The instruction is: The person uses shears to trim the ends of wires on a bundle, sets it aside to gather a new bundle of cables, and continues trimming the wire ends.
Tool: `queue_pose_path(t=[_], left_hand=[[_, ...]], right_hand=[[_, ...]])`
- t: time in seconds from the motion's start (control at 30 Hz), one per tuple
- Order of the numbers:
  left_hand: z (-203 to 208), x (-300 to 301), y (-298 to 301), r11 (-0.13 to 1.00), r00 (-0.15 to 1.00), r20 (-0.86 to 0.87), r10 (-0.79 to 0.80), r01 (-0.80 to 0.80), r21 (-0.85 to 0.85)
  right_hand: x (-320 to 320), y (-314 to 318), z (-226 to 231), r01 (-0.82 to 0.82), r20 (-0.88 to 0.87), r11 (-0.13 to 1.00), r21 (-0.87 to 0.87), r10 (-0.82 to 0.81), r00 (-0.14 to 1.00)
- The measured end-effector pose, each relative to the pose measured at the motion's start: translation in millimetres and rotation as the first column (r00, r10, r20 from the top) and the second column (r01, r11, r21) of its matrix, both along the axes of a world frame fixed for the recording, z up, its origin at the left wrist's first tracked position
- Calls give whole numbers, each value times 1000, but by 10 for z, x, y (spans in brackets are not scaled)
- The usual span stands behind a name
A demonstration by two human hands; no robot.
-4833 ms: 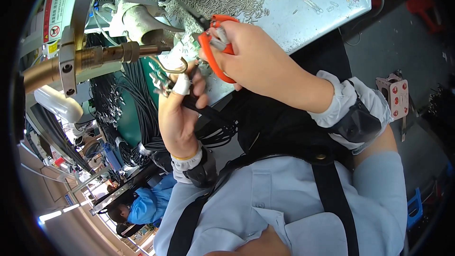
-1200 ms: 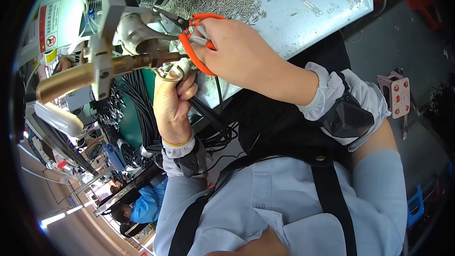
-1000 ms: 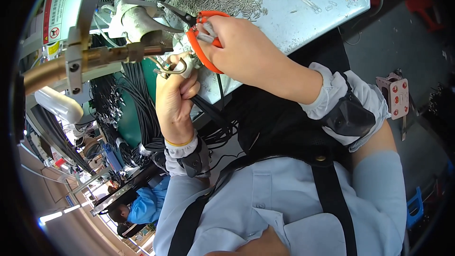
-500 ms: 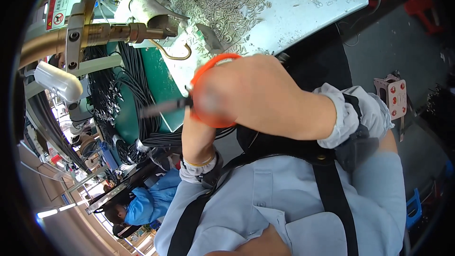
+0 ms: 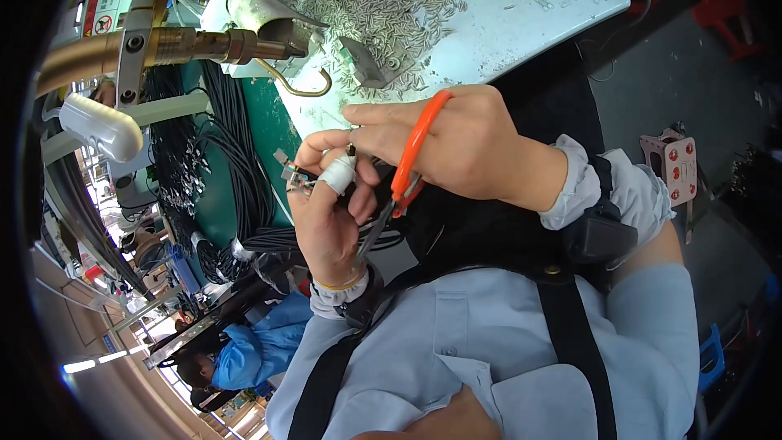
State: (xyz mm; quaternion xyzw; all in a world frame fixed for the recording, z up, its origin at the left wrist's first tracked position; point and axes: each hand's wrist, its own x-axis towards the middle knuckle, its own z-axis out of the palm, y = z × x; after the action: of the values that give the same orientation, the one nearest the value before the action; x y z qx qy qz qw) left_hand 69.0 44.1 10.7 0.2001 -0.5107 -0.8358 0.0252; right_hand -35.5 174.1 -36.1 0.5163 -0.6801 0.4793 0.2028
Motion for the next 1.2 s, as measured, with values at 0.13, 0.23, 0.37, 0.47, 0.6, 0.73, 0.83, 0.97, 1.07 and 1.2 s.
queue_pose_path(t=[0.13,0.23,0.37,0.47,0.6,0.73,0.83,0.97,1.07,1.2], left_hand=[[4,-3,56,972,981,1,194,-192,-139],[0,18,59,954,981,8,192,-184,-234],[-88,59,68,892,991,10,136,-118,-436],[-142,91,128,883,997,-4,81,-74,-464],[-87,61,29,952,993,19,119,-109,-284],[-92,55,32,978,989,9,147,-144,-150],[-105,67,47,973,989,14,149,-144,-179],[-94,80,73,946,982,64,176,-151,-286],[-84,74,81,935,975,89,202,-165,-314],[-99,63,55,973,979,151,136,-103,-209]], right_hand=[[13,-88,-77,-74,202,981,-182,111,973],[65,20,36,-128,383,991,-34,131,914],[100,32,47,-83,445,996,-45,94,890],[-9,62,76,0,468,997,-80,38,883],[32,67,102,-62,540,995,-75,93,837],[63,33,-7,-108,364,992,-62,123,923],[66,6,-118,-107,236,991,-77,122,964],[80,28,-94,-86,149,993,-75,96,984],[123,58,-29,-8,43,1000,-2,8,999],[170,84,-52,114,-97,993,35,-110,989]])
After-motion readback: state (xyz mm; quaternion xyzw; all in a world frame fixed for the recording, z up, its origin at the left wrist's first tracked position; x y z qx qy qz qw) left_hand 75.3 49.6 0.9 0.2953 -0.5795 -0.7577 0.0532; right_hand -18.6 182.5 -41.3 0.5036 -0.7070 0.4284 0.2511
